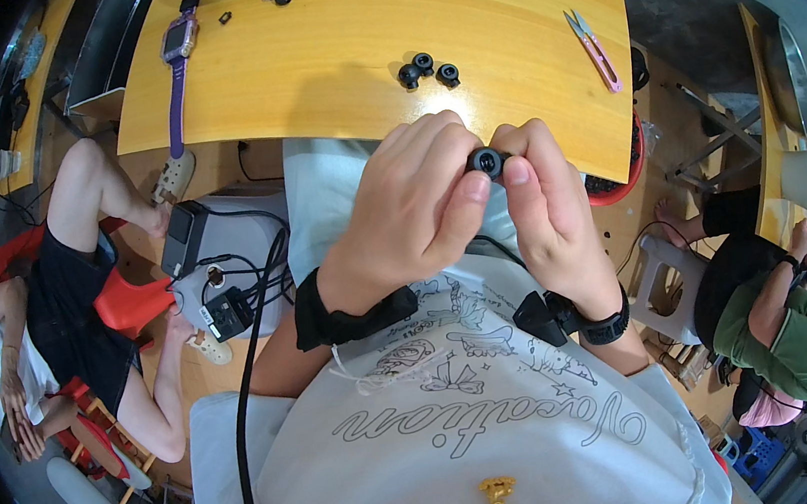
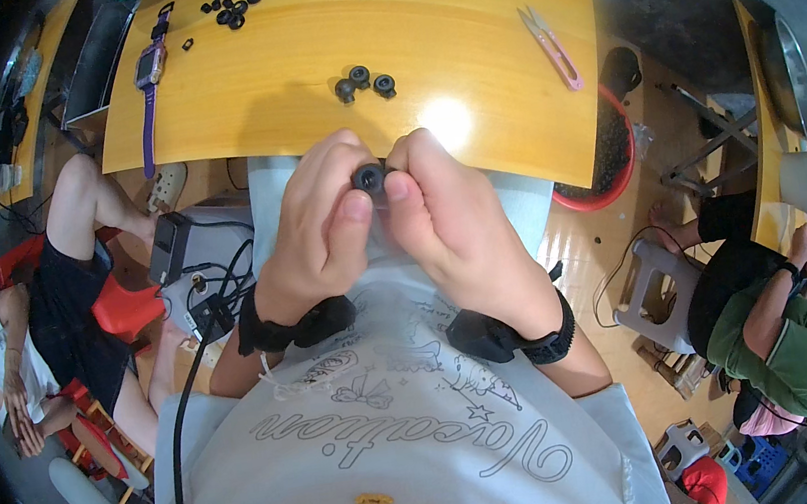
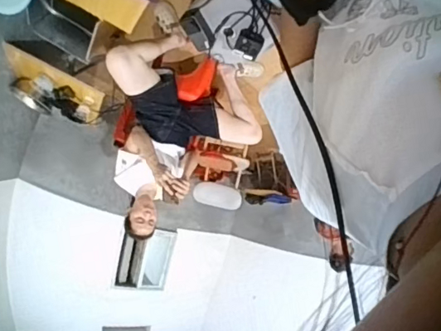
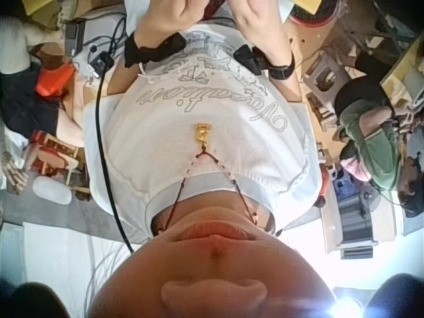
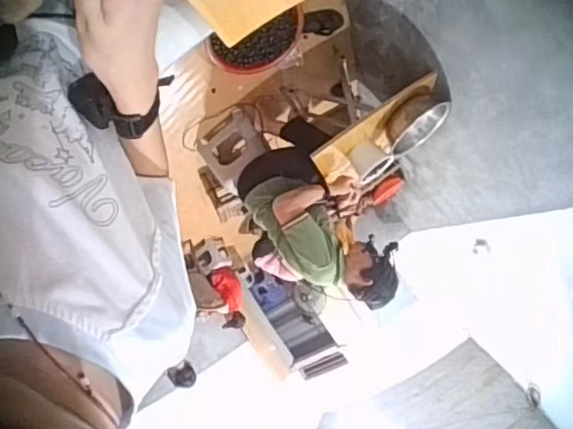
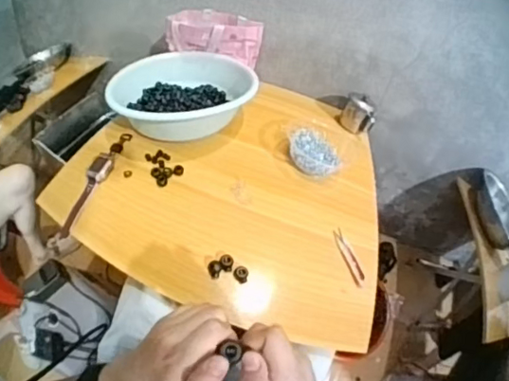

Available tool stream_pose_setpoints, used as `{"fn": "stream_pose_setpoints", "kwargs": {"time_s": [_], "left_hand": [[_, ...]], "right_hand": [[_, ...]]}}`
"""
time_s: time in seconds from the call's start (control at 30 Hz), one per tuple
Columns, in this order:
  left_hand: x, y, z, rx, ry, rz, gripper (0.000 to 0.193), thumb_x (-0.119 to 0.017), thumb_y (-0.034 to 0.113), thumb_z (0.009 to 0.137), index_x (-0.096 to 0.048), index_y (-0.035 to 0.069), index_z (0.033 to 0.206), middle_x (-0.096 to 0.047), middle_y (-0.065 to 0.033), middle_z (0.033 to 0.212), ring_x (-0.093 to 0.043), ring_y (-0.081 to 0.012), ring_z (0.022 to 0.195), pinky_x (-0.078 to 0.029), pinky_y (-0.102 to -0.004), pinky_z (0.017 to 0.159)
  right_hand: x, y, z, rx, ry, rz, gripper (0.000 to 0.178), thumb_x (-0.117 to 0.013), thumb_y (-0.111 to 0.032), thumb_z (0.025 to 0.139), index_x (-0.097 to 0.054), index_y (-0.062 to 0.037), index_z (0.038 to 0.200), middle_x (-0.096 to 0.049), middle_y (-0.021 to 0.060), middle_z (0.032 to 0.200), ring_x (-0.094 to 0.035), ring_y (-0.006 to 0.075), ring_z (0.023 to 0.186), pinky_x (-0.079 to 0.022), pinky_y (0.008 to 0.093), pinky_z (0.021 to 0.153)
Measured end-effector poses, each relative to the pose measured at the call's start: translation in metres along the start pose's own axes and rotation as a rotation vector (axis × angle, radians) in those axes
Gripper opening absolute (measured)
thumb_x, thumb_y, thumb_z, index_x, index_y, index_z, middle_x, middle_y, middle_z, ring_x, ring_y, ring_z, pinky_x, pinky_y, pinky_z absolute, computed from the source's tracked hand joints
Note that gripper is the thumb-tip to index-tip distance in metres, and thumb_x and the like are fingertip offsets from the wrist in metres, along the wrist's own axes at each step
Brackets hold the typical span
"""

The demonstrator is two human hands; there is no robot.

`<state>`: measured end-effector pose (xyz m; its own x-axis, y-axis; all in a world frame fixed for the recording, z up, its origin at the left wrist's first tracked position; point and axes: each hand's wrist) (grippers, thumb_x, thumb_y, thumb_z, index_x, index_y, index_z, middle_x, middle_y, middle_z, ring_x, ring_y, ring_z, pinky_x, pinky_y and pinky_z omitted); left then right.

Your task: Assembling small black plastic components by hand at a table.

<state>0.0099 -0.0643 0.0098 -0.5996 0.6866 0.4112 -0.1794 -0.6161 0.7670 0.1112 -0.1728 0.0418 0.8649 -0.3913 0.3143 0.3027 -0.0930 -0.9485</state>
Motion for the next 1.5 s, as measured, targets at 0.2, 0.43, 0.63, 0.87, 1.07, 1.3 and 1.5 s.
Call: {"fn": "stream_pose_setpoints", "kwargs": {"time_s": [0.2, 0.43, 0.63, 0.87, 1.07, 1.3, 1.5], "left_hand": [[-0.006, -0.001, -0.002, 0.0, 0.041, 0.025, 0.019, -0.047, 0.02, 0.08, -0.043, 0.002, 0.077, -0.042, -0.0127, 0.068, -0.043, -0.0293, 0.062, -0.035, -0.0366, 0.057], [-0.009, -0.001, 0.001, -0.099, 0.108, 0.079, 0.022, -0.046, 0.023, 0.08, -0.043, 0.003, 0.073, -0.041, -0.0124, 0.067, -0.042, -0.0281, 0.058, -0.035, -0.0357, 0.054], [-0.002, -0.001, 0.004, -0.108, 0.068, 0.072, 0.022, -0.045, 0.024, 0.079, -0.042, 0.004, 0.071, -0.039, -0.0105, 0.063, -0.04, -0.0269, 0.055, -0.033, -0.0345, 0.051], [0.008, -0.001, 0.007, -0.165, -0.01, 0.144, 0.033, -0.055, 0.033, 0.077, -0.042, 0.004, 0.069, -0.039, -0.0081, 0.06, -0.042, -0.0248, 0.053, -0.032, -0.0331, 0.049], [0.012, -0.001, 0.004, -0.14, -0.148, 0.236, 0.034, -0.068, 0.029, 0.068, -0.046, 0.004, 0.068, -0.043, -0.0089, 0.061, -0.046, -0.0272, 0.057, -0.035, -0.0342, 0.051], [0.007, -0.003, -0.003, -0.183, -0.142, 0.189, 0.028, -0.065, 0.021, 0.07, -0.045, 0.004, 0.064, -0.042, -0.008, 0.053, -0.043, -0.0271, 0.047, -0.034, -0.0337, 0.044], [0.013, 0.006, -0.005, -0.161, -0.124, 0.067, 0.026, -0.063, 0.019, 0.072, -0.044, 0.004, 0.062, -0.04, -0.0079, 0.053, -0.042, -0.0257, 0.044, -0.032, -0.0323, 0.042]], "right_hand": [[-0.008, 0.001, -0.003, 0.037, 0.023, 0.029, 0.021, -0.04, -0.022, 0.09, -0.04, -0.0021, 0.082, -0.044, 0.0121, 0.066, -0.043, 0.0226, 0.056, -0.039, 0.0296, 0.054], [-0.009, 0.001, -0.007, 0.096, 0.058, 0.042, 0.023, -0.039, -0.024, 0.091, -0.041, -0.0012, 0.084, -0.045, 0.0138, 0.068, -0.043, 0.0256, 0.057, -0.039, 0.0304, 0.055], [-0.007, 0.011, -0.009, 0.162, 0.001, 0.099, 0.022, -0.04, -0.023, 0.091, -0.041, -0.002, 0.088, -0.046, 0.0121, 0.075, -0.045, 0.0229, 0.063, -0.04, 0.0299, 0.061], [0.009, 0.01, -0.009, -0.076, -0.169, 0.301, 0.021, -0.043, -0.022, 0.091, -0.044, -0.0016, 0.085, -0.047, 0.006, 0.072, -0.044, 0.0135, 0.066, -0.038, 0.0251, 0.063], [0.012, 0.018, -0.009, -0.08, -0.186, 0.332, 0.024, -0.043, -0.021, 0.091, -0.049, -0.0002, 0.082, -0.047, 0.0029, 0.072, -0.042, 0.0112, 0.066, -0.037, 0.0231, 0.063], [0.012, 0.025, -0.009, -0.037, -0.189, 0.4, 0.031, -0.039, -0.028, 0.092, -0.051, -0.0005, 0.083, -0.047, 0.0028, 0.072, -0.042, 0.0113, 0.067, -0.037, 0.0233, 0.063], [0.011, 0.019, -0.011, -0.046, -0.212, 0.416, 0.032, -0.04, -0.03, 0.092, -0.051, -0.0005, 0.084, -0.047, 0.0029, 0.072, -0.042, 0.011, 0.067, -0.037, 0.023, 0.062]]}}
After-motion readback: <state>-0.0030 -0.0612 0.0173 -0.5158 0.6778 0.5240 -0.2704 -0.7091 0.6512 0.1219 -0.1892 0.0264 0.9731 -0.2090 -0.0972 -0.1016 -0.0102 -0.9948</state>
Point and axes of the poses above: each hand's wrist, its own z-axis towards the middle knuckle, its own x-axis out of the back of the hand, y = z × x
